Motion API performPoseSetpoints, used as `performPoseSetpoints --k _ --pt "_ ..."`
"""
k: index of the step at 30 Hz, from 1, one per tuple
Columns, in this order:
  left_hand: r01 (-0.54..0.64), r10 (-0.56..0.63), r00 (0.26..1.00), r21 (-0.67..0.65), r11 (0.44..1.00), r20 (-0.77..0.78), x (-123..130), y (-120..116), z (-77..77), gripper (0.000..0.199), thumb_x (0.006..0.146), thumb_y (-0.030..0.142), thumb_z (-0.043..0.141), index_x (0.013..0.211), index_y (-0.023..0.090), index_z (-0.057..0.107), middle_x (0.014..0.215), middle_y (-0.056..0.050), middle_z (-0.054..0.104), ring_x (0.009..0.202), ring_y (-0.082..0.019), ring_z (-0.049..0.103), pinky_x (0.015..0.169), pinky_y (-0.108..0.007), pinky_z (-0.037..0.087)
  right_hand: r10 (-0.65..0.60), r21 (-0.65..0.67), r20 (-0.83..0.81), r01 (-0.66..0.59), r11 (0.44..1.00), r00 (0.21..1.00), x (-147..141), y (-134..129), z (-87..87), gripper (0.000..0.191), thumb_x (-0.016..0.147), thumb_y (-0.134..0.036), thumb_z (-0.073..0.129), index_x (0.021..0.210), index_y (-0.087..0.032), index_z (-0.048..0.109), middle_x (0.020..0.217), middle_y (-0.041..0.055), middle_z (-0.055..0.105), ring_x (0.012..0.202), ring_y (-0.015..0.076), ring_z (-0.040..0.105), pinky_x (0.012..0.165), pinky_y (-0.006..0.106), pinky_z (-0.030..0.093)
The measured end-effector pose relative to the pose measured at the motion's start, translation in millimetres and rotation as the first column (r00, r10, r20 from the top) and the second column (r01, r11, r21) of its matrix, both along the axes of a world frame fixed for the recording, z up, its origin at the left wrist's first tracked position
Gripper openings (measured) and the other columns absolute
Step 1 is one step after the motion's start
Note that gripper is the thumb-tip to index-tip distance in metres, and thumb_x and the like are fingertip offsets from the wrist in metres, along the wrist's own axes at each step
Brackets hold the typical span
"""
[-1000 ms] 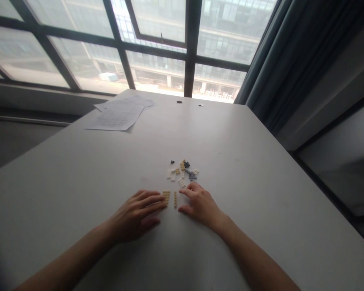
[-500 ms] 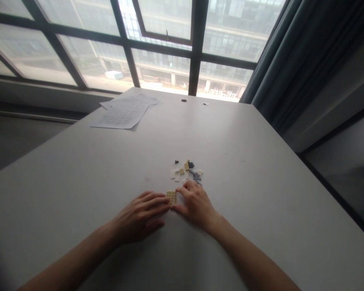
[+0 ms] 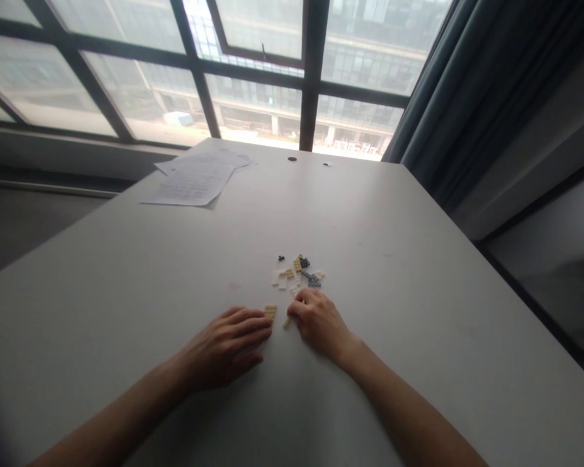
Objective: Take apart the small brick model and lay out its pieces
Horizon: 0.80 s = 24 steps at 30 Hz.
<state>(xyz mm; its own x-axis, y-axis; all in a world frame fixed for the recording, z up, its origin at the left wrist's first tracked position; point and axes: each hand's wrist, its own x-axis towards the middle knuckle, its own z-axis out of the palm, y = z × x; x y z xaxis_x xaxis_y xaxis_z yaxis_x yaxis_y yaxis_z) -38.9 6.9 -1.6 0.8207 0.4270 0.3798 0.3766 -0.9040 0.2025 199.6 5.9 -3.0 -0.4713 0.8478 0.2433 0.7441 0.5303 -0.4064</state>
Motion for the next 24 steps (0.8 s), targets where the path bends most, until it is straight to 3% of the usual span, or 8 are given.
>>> performPoseSetpoints --k 3,6,11,24 --pt "-0.002 0.002 1.000 0.000 1.000 -0.002 0 0 0.4 0.028 0.089 0.033 0.053 0.112 0.019 0.060 0.113 -0.010 0.066 0.107 -0.024 0.058 0.093 -0.039 0.045 0.008 0.021 -0.142 -0.005 1.000 0.990 -4 -1 -4.1 0.029 0.084 -0.003 0.048 0.097 -0.020 0.067 0.094 0.0059 0.062 0.088 0.0179 0.057 0.083 0.031 0.047" --pt "0.003 -0.003 1.000 -0.001 1.000 0.002 0 0 0.2 0.028 0.089 0.032 0.053 0.113 0.019 0.060 0.114 -0.010 0.066 0.107 -0.024 0.059 0.093 -0.039 0.046 -0.060 0.028 -0.235 0.069 0.997 0.970 -6 -7 -4.2 0.028 0.084 -0.006 0.051 0.104 -0.020 0.064 0.099 0.0068 0.063 0.094 0.0197 0.057 0.086 0.033 0.047" --pt "0.005 -0.005 1.000 0.011 1.000 0.006 0 -1 0.5 0.028 0.089 0.031 0.052 0.113 0.019 0.060 0.112 -0.011 0.067 0.106 -0.023 0.059 0.091 -0.038 0.047 -0.210 -0.039 -0.161 0.206 0.978 0.964 -9 -16 -1.9 0.020 0.081 -0.022 0.065 0.100 -0.018 0.064 0.098 0.0083 0.062 0.095 0.0237 0.056 0.086 0.038 0.048" --pt "-0.001 0.001 1.000 0.020 1.000 0.021 1 -1 1.1 0.029 0.089 0.029 0.053 0.115 0.019 0.060 0.113 -0.010 0.066 0.106 -0.022 0.059 0.091 -0.037 0.047 -0.071 -0.015 -0.161 0.070 0.997 0.984 -25 -14 -4.8 0.023 0.088 -0.016 0.055 0.108 -0.022 0.065 0.102 0.0072 0.063 0.096 0.0213 0.055 0.090 0.037 0.046"
